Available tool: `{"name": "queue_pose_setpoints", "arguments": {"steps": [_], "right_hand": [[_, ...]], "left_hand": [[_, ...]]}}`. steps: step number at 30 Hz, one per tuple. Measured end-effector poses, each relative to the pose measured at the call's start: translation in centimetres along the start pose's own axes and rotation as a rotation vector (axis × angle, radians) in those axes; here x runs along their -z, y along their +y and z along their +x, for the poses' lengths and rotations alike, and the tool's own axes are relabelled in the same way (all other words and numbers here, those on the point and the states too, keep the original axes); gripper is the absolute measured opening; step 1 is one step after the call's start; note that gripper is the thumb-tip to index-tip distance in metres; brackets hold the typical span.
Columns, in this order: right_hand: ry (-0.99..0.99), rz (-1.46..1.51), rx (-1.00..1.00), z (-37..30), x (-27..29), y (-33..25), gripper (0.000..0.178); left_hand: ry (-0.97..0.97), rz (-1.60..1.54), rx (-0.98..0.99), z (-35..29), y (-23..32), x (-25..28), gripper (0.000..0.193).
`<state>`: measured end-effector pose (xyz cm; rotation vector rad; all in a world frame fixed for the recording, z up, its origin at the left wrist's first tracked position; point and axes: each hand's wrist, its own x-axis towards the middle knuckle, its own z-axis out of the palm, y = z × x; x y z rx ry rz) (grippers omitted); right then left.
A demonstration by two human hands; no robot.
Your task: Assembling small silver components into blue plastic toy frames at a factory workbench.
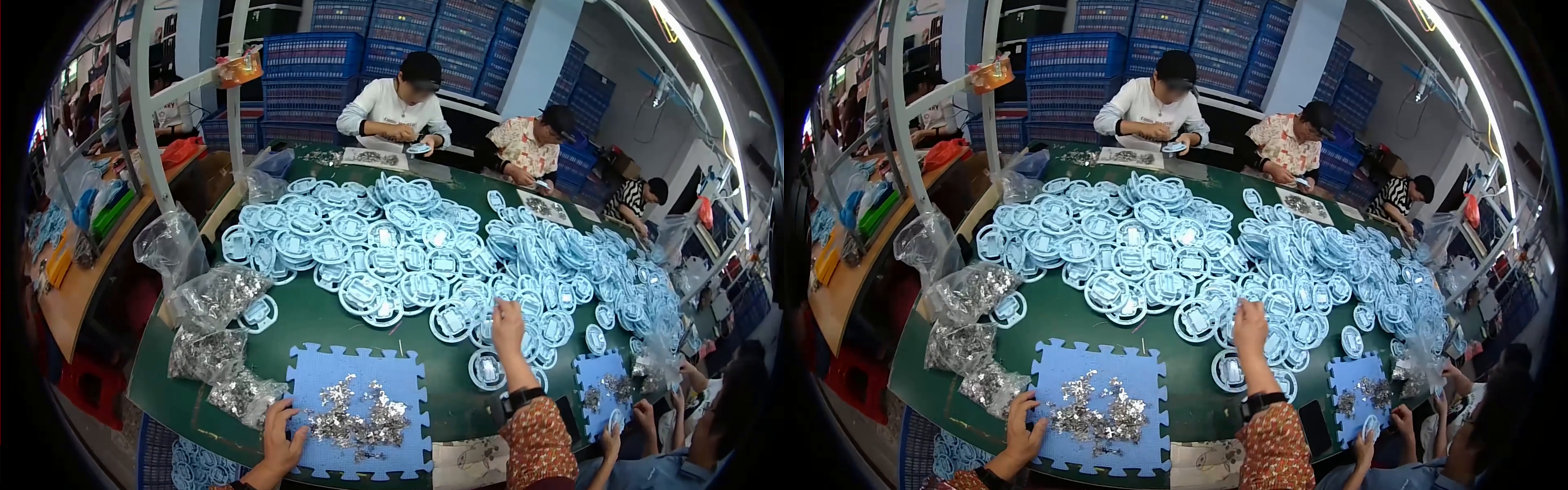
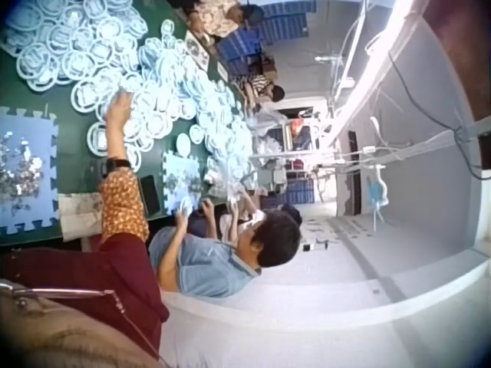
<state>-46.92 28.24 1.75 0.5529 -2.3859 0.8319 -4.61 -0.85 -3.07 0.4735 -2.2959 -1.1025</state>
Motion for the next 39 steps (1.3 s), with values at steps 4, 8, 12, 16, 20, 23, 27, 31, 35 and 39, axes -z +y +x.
{"name": "queue_pose_setpoints", "arguments": {"steps": [4,8,12,16,20,23,27,31,35,39], "right_hand": [[0.008,-0.124,-0.256,7.7,-1.7,11.9,0.036],[-0.1,-0.128,-0.304,12.3,-8.6,12.1,0.054],[-0.257,-0.196,-0.316,12.6,-14.7,6.9,0.068],[-0.418,-0.218,-0.08,10.6,-15.4,2.1,0.069],[-0.699,-0.039,0.132,7.4,-14.9,-2.5,0.064],[-0.589,0.026,0.253,4.8,-11.3,-7.1,0.062],[-0.336,0.081,0.266,-1.2,-1.9,-8.4,0.052],[-0.338,-0.184,0.266,-12.7,3.9,-5.0,0.046],[-0.578,-0.375,-0.133,-17.7,6.6,-6.7,0.047],[-0.475,-0.457,-0.048,-19.4,5.9,-5.2,0.038]], "left_hand": [[-0.112,0.124,-0.082,1.4,0.2,-1.4,0.039],[-0.135,0.143,-0.079,1.5,0.7,-1.0,0.039],[-0.125,0.141,-0.065,1.4,0.8,-0.9,0.038],[-0.104,0.122,-0.073,1.4,0.9,-0.7,0.039],[-0.059,0.112,-0.106,1.2,0.9,-0.8,0.037],[-0.07,0.213,-0.163,1.4,1.0,-0.4,0.033],[-0.105,0.132,-0.641,8.6,4.6,0.1,0.027],[0.025,0.292,-0.891,26.1,1.6,0.4,0.024],[0.017,0.517,-0.4,42.1,-8.1,-0.1,0.023],[-0.069,0.47,0.152,48.5,-8.6,-2.4,0.058]]}}
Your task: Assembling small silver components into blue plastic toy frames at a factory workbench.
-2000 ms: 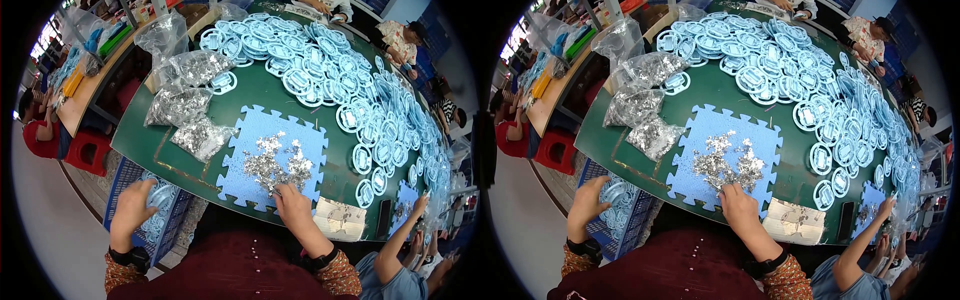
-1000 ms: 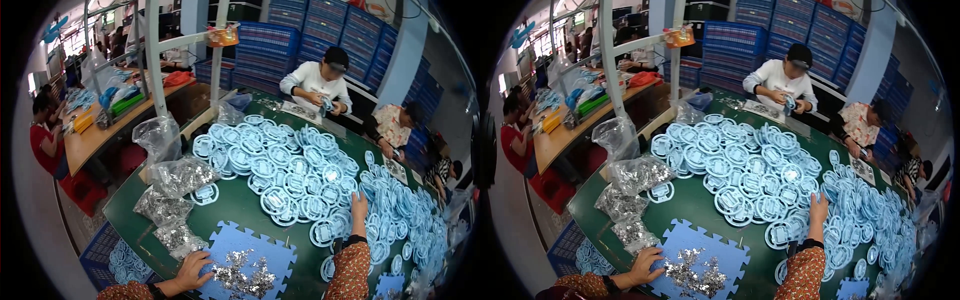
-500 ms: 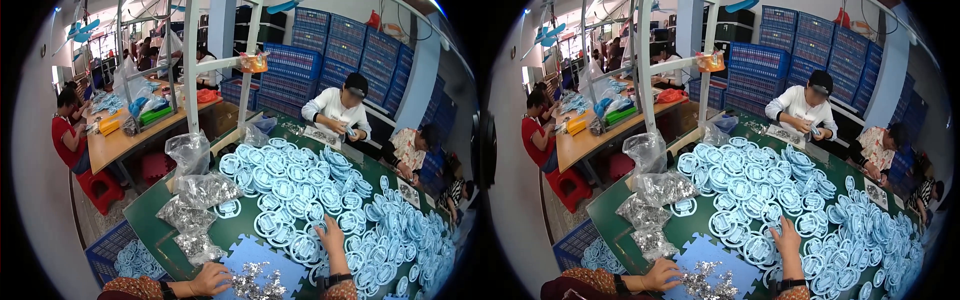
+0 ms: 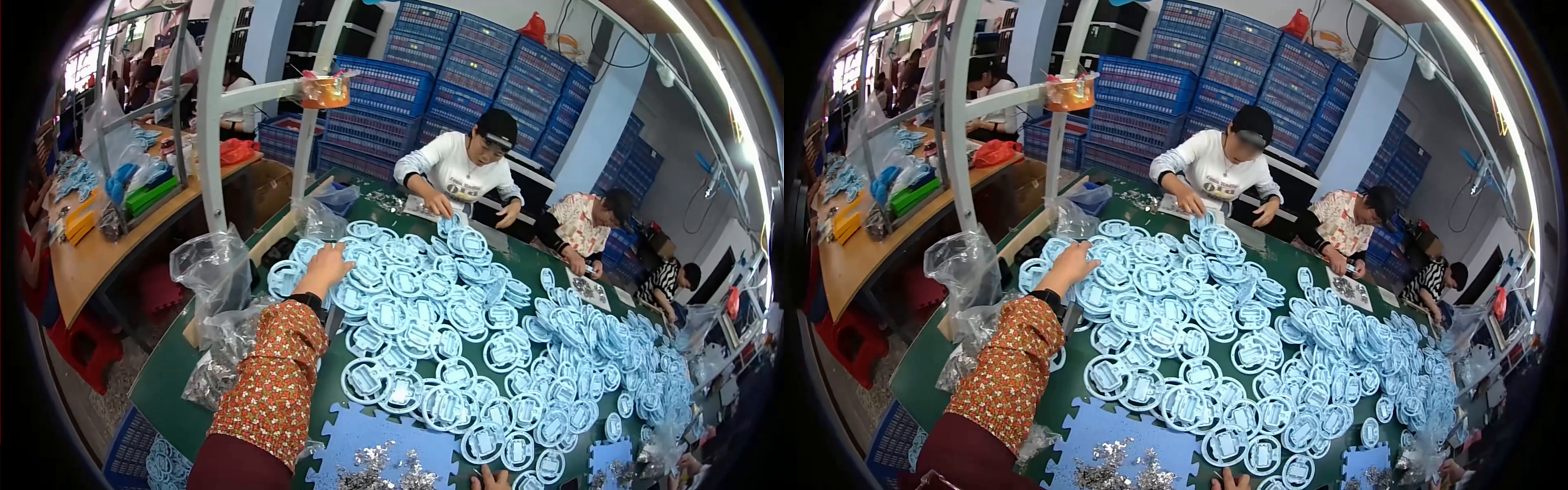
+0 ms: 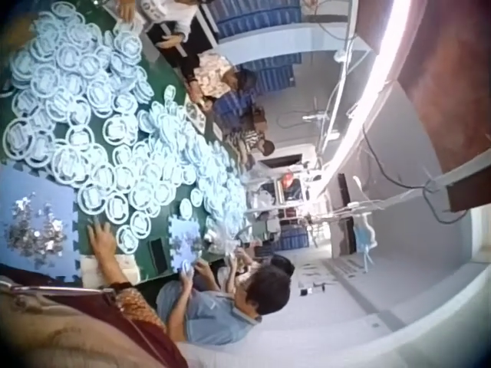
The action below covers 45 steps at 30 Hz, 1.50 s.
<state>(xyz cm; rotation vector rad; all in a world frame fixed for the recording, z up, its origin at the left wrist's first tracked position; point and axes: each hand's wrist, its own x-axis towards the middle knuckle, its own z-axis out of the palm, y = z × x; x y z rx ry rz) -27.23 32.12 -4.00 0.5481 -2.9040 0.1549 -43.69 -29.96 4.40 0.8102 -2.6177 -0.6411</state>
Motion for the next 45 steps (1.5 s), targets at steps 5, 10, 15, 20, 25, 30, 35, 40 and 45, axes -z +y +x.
{"name": "queue_pose_setpoints", "arguments": {"steps": [5,10,15,20,25,30,35,40,45], "right_hand": [[0.044,0.082,0.056,0.3,0.2,-0.3,0.036],[-0.032,0.059,0.05,0.2,0.2,-0.4,0.035],[-0.052,0.043,0.045,0.0,0.1,0.0,0.037],[0.034,0.058,0.089,0.0,-1.0,0.8,0.038],[0.019,0.066,0.052,0.3,-0.5,0.4,0.027],[-0.012,0.06,0.018,-0.3,-0.4,0.9,0.027],[0.002,0.06,0.043,-0.4,-0.3,0.7,0.027],[-0.021,0.029,0.032,-0.1,-0.2,0.0,0.026],[-0.02,0.022,0.02,0.0,-0.5,0.2,0.028]], "left_hand": [[-0.113,0.096,0.081,2.7,-0.1,-1.6,0.092],[-0.299,0.161,0.106,5.7,-0.5,-3.4,0.109],[-0.454,0.063,-0.137,3.0,6.5,-8.2,0.105],[-0.496,0.081,-0.271,-4.4,10.8,-9.8,0.098],[-0.635,0.072,-0.277,-11.3,11.0,-8.6,0.104],[-0.575,0.136,-0.458,-14.4,12.2,-1.4,0.083],[0.271,-0.071,-0.538,-6.9,4.1,0.4,0.041],[0.011,0.258,0.364,-1.8,-4.1,2.8,0.096],[-0.267,0.164,0.197,-1.0,-1.7,-0.4,0.098]]}}
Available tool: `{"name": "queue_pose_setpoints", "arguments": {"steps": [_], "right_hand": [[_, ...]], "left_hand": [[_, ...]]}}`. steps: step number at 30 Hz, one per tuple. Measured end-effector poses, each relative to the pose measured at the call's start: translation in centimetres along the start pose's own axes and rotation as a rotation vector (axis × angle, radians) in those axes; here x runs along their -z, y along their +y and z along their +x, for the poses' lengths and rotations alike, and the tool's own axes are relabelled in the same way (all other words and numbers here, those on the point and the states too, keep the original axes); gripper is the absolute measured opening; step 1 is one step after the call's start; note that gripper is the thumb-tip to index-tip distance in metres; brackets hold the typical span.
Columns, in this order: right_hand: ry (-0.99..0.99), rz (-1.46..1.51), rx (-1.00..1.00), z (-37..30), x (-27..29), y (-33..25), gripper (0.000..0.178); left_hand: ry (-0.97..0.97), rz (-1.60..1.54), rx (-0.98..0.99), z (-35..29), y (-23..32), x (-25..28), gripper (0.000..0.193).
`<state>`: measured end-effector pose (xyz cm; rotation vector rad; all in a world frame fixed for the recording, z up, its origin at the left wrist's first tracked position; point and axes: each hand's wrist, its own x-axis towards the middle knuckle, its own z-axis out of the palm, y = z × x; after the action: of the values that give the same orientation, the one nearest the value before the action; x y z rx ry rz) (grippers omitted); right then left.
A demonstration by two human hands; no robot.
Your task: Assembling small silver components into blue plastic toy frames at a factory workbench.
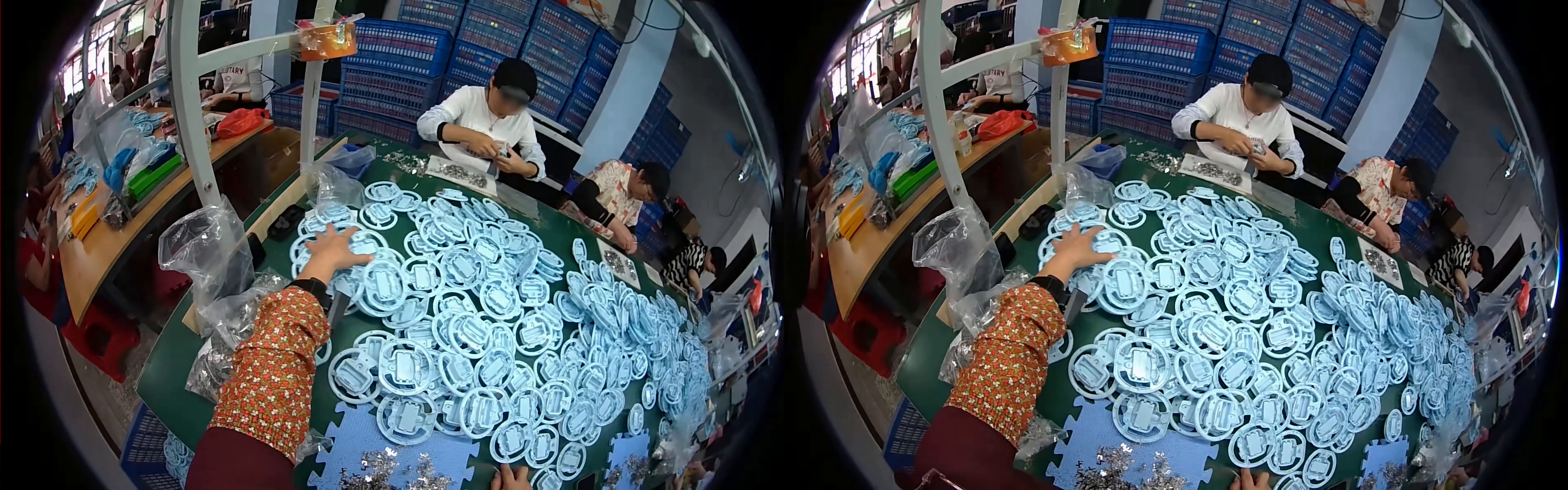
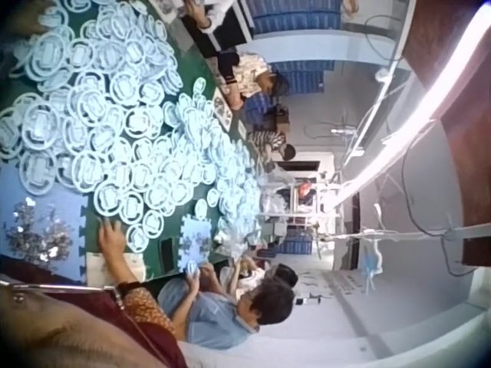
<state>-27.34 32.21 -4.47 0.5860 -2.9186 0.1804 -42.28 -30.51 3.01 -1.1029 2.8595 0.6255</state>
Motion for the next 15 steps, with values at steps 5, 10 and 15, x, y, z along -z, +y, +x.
{"name": "queue_pose_setpoints", "arguments": {"steps": [5,10,15], "right_hand": [[0.051,0.003,0.03,-0.2,-0.4,0.8,0.029],[0.04,0.032,0.022,0.1,0.8,-0.4,0.027],[0.086,0.051,0.072,-0.6,-0.1,0.8,0.028]], "left_hand": [[-0.155,-0.053,-0.237,-2.2,5.0,-4.2,0.088],[-0.32,0.044,-0.399,-6.7,6.0,-6.8,0.091],[-0.37,0.108,-0.516,-11.5,6.1,-4.2,0.09]]}}
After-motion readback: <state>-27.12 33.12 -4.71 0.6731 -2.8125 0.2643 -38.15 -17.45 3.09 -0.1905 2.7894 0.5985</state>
